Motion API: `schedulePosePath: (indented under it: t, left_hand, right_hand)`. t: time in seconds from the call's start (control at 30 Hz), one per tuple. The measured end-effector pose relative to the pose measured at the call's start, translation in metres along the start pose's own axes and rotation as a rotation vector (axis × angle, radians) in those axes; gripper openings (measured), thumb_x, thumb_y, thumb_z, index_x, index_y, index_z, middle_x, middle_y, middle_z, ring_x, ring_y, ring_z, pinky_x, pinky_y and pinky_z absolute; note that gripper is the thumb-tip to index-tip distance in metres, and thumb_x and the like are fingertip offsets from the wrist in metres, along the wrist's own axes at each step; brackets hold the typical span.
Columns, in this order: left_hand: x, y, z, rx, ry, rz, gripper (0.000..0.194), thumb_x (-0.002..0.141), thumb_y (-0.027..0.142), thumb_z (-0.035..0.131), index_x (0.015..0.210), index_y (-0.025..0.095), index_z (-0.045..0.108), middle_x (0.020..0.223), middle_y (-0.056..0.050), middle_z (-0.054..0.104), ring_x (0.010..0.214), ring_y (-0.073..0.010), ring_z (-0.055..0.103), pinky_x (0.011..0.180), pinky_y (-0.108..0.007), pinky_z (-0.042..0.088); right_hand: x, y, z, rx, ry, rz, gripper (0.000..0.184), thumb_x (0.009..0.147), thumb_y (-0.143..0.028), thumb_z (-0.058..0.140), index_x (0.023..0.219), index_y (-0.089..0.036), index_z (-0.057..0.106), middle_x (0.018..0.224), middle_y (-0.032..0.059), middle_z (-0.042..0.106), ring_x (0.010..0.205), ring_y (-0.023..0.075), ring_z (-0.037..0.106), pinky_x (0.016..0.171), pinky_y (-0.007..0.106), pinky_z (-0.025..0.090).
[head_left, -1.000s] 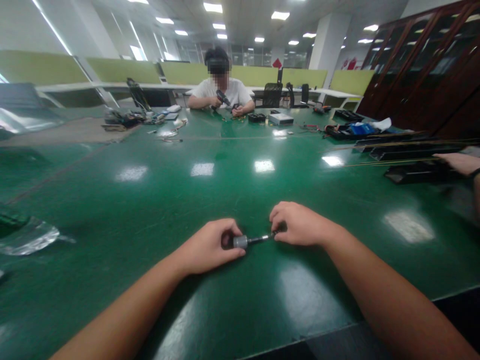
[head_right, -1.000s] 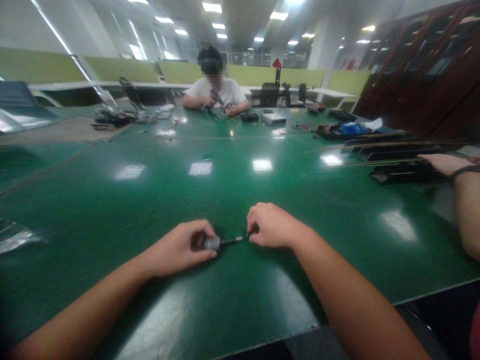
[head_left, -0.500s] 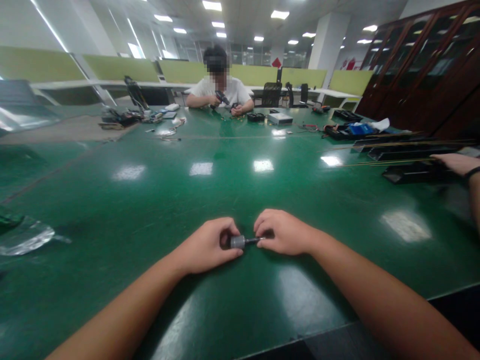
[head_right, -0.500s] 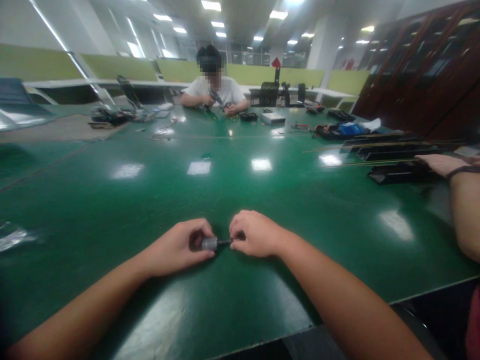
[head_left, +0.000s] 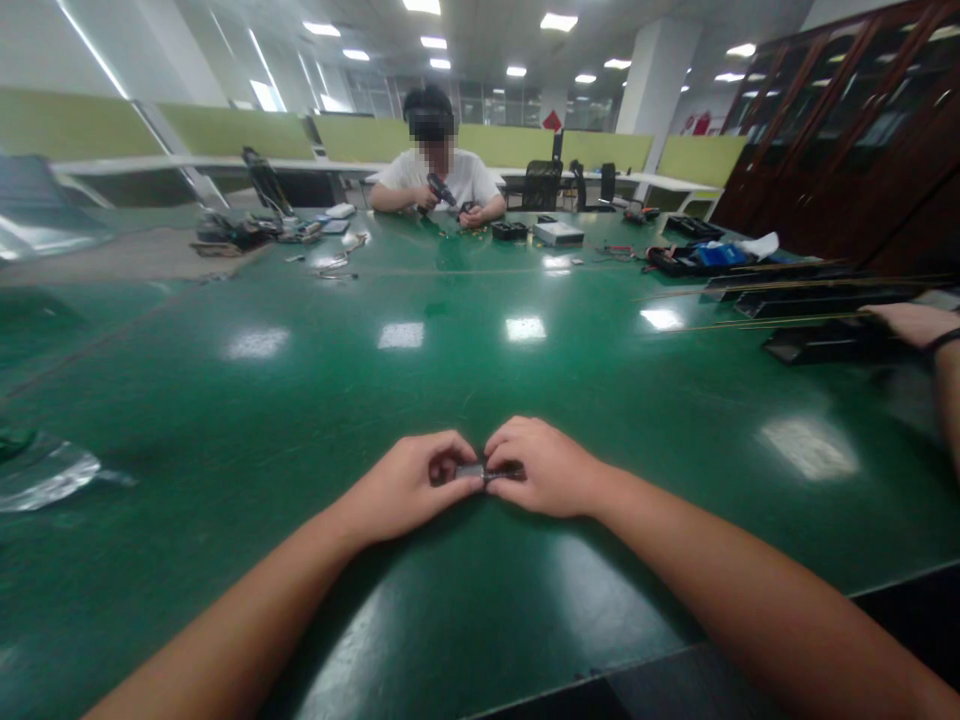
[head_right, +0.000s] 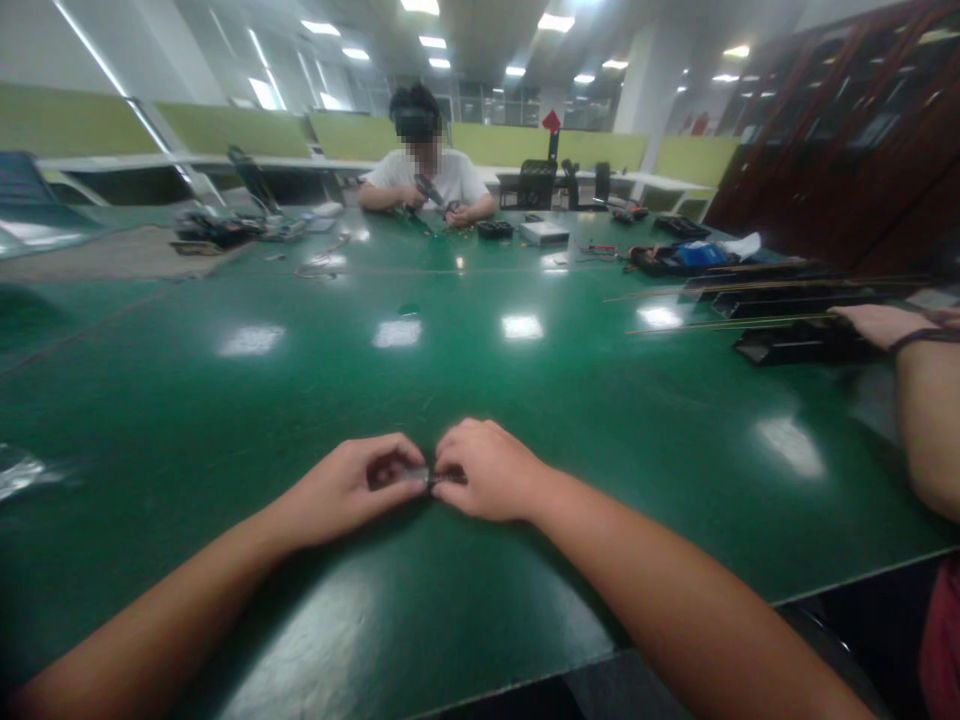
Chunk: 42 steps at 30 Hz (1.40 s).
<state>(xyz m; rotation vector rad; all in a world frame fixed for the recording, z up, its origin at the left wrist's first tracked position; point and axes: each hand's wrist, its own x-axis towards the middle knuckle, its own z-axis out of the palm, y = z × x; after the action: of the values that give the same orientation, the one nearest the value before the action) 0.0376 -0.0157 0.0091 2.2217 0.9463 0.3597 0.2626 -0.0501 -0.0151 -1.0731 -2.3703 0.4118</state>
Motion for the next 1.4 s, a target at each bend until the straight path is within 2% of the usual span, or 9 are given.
schedulePosePath:
  t: [0.1,0.27,0.57,0.9,1.4]
  left_hand:
    - [0.0,-0.0002,-0.0004,0.02,-0.015,0.006,0.031,0.087,0.044,0.068,0.102,0.018,0.072,0.076,-0.001,0.067,0.068,-0.016,0.061,0.063,-0.025,0.046]
    - [-0.0012,0.0009,-0.001,0.021,-0.024,0.012,0.028,0.086,0.043,0.069,0.096,0.018,0.073,0.08,-0.003,0.07,0.07,-0.0167,0.063,0.064,-0.025,0.047]
    - [-0.0009,-0.0004,-0.001,0.019,-0.023,0.039,0.026,0.088,0.043,0.067,0.092,0.018,0.073,0.079,-0.002,0.068,0.071,-0.0161,0.062,0.065,-0.024,0.046]
    - [-0.0009,0.0014,-0.0044,0.016,-0.051,0.055,0.029,0.093,0.045,0.061,0.091,0.018,0.072,0.083,-0.002,0.068,0.075,-0.0167,0.061,0.068,-0.025,0.046]
    - [-0.0006,0.0034,-0.005,0.035,-0.046,0.041,0.029,0.092,0.045,0.062,0.091,0.018,0.073,0.082,-0.002,0.068,0.075,-0.0168,0.063,0.069,-0.025,0.045]
  right_hand:
    - [-0.0009,0.0001,-0.0026,0.015,0.006,-0.01,0.018,0.082,-0.03,0.076,0.094,-0.018,0.075,0.107,0.0071,0.074,0.102,0.0226,0.063,0.092,0.036,0.048]
    - [-0.0023,-0.0004,-0.0063,0.027,0.025,-0.003,0.023,0.077,-0.032,0.08,0.094,-0.018,0.075,0.107,0.0079,0.073,0.103,0.0232,0.063,0.093,0.037,0.048]
    - [-0.0031,0.001,-0.0023,0.053,0.032,-0.017,0.011,0.08,-0.02,0.074,0.091,-0.02,0.073,0.103,0.0063,0.073,0.101,0.0219,0.064,0.093,0.036,0.048]
    - [-0.0042,0.0011,-0.0047,0.054,0.019,0.004,0.009,0.079,-0.02,0.076,0.088,-0.019,0.075,0.104,0.0068,0.073,0.101,0.0219,0.064,0.092,0.037,0.049]
    - [-0.0067,0.0036,-0.0074,0.028,0.002,-0.001,0.007,0.079,-0.02,0.076,0.085,-0.019,0.074,0.105,0.0064,0.073,0.101,0.0217,0.064,0.093,0.037,0.048]
